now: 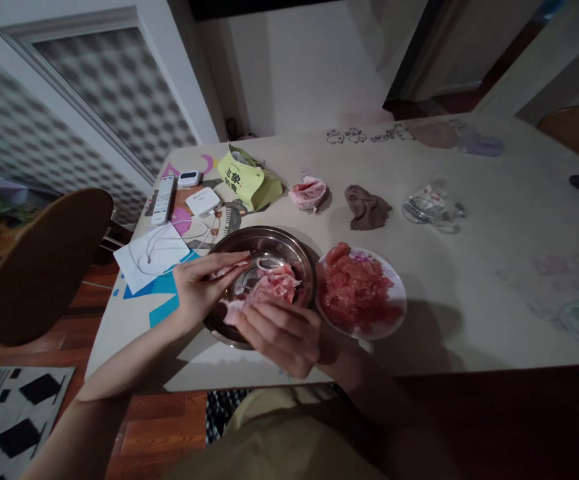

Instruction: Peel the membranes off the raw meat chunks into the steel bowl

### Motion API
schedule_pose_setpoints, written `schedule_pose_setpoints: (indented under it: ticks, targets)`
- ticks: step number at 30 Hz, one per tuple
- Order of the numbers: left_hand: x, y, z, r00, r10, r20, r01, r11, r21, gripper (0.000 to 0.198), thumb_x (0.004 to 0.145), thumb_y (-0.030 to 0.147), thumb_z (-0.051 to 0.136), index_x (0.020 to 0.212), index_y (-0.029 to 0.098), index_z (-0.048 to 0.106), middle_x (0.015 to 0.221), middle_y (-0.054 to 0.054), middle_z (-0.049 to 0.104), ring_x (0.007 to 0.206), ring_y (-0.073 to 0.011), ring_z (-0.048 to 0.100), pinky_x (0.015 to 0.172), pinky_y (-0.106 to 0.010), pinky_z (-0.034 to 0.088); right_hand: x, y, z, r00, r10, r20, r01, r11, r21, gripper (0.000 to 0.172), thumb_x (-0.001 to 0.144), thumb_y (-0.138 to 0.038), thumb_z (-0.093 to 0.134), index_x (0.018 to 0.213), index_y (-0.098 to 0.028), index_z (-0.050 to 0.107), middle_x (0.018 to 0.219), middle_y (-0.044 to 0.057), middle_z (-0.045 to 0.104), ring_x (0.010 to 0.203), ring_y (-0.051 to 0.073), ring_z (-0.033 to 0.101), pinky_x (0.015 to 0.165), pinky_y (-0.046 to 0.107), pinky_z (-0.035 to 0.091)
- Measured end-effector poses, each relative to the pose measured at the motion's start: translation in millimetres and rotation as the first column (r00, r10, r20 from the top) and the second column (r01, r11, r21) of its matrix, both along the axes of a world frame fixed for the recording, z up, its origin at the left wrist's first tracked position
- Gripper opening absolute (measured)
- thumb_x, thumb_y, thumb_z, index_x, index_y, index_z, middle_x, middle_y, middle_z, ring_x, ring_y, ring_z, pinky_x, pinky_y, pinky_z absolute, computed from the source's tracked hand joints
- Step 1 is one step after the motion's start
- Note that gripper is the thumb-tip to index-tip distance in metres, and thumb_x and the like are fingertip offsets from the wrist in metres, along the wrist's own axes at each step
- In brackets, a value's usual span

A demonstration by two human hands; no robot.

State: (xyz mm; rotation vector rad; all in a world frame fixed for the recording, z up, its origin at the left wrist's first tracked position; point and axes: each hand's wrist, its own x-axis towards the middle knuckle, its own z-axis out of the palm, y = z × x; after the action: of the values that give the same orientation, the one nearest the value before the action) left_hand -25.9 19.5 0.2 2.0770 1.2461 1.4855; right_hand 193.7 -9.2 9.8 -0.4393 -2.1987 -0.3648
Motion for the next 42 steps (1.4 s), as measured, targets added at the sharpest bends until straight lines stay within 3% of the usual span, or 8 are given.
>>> schedule_pose_setpoints:
  ticks: [6, 11, 19, 25, 27, 31, 35, 42]
  targets:
    - [0.4, 3.8, 8.8, 0.988, 0.066, 0.141, -0.035, 0.976, -0.213, 0.023, 0.081, 0.028, 0.084, 0.103, 0.021, 0.08, 0.102, -0.006, 0.082, 0.089, -0.019, 0.079, 0.084, -0.03, 0.067, -9.1, 25.3, -24.0, 0.939, -0.18, -0.293, 0.138, 0.977, -0.161, 0.04, 0.091, -0.007, 0.071, 0.127, -0.023, 0.068, 0.105, 0.003, 0.079, 0.103, 0.017, 0.074, 0.092, 0.032, 0.065]
    - [2.2, 0.6, 9.7, 0.97, 0.039, 0.239, 0.026, 0.965, -0.262, 0.031, 0.086, 0.029, 0.08, 0.115, 0.02, 0.076, 0.106, -0.008, 0.08, 0.094, -0.0203, 0.079, 0.089, -0.034, 0.066, -16.5, 38.2, -40.6, 0.929, -0.206, -0.308, 0.124, 0.956, -0.265, 0.051, 0.091, 0.003, 0.061, 0.133, -0.025, 0.066, 0.113, 0.004, 0.078, 0.107, 0.02, 0.073, 0.095, 0.038, 0.064]
    - [2.8, -5.2, 15.3, 0.976, -0.072, 0.204, 0.118, 0.967, -0.224, 0.05, 0.091, 0.022, 0.071, 0.14, 0.023, 0.058, 0.114, -0.007, 0.068, 0.105, -0.018, 0.067, 0.102, -0.036, 0.054, -23.5, 40.1, -26.9, 0.9, -0.187, -0.394, 0.05, 0.942, -0.333, 0.041, 0.091, -0.002, 0.064, 0.128, -0.018, 0.068, 0.107, 0.009, 0.078, 0.102, 0.021, 0.072, 0.092, 0.037, 0.062]
    - [6.4, -11.9, 10.0, 0.966, -0.182, 0.184, 0.228, 0.935, -0.271, 0.064, 0.09, 0.018, 0.065, 0.149, 0.021, 0.043, 0.119, -0.009, 0.058, 0.113, -0.0213, 0.058, 0.108, -0.039, 0.048, -26.0, 40.4, -27.0, 0.911, -0.201, -0.361, 0.003, 0.877, -0.481, 0.04, 0.092, -0.019, 0.072, 0.131, -0.02, 0.064, 0.116, 0.01, 0.075, 0.112, 0.023, 0.069, 0.099, 0.042, 0.059]
    - [7.0, -11.9, 6.8, 0.962, -0.189, 0.198, 0.243, 0.923, -0.3, 0.065, 0.091, 0.018, 0.064, 0.15, 0.022, 0.04, 0.119, -0.009, 0.056, 0.114, -0.0218, 0.057, 0.108, -0.04, 0.048, -26.5, 40.0, -27.7, 0.913, -0.192, -0.361, -0.023, 0.857, -0.514, 0.031, 0.093, -0.02, 0.071, 0.124, -0.022, 0.067, 0.111, 0.008, 0.076, 0.109, 0.022, 0.069, 0.098, 0.041, 0.059]
    - [7.2, -8.4, 2.4, 0.967, -0.168, 0.193, 0.229, 0.906, -0.356, 0.058, 0.092, 0.021, 0.065, 0.146, 0.023, 0.043, 0.117, -0.009, 0.059, 0.11, -0.0211, 0.061, 0.102, -0.038, 0.051, -26.9, 38.1, -26.0, 0.892, -0.193, -0.409, -0.048, 0.858, -0.511, 0.014, 0.095, -0.013, 0.066, 0.104, -0.023, 0.07, 0.094, 0.004, 0.076, 0.095, 0.019, 0.072, 0.091, 0.036, 0.06]
    - [6.3, -5.6, 0.2, 0.983, -0.151, 0.108, 0.181, 0.906, -0.383, 0.034, 0.094, 0.025, 0.067, 0.127, 0.021, 0.059, 0.115, -0.008, 0.066, 0.109, -0.0214, 0.065, 0.096, -0.034, 0.054, -25.7, 37.3, -24.8, 0.882, -0.204, -0.426, -0.047, 0.859, -0.51, 0.016, 0.095, -0.014, 0.064, 0.107, -0.023, 0.069, 0.097, 0.004, 0.076, 0.095, 0.019, 0.072, 0.089, 0.035, 0.06]
    - [6.3, -6.9, 0.0, 0.99, -0.119, -0.074, 0.11, 0.987, -0.115, 0.017, 0.095, 0.018, 0.064, 0.112, 0.02, 0.066, 0.106, -0.007, 0.072, 0.102, -0.0188, 0.069, 0.093, -0.033, 0.057, -25.0, 38.7, -25.2, 0.889, -0.233, -0.395, -0.01, 0.851, -0.525, 0.022, 0.094, -0.017, 0.067, 0.115, -0.023, 0.07, 0.101, 0.005, 0.076, 0.096, 0.019, 0.072, 0.09, 0.034, 0.061]
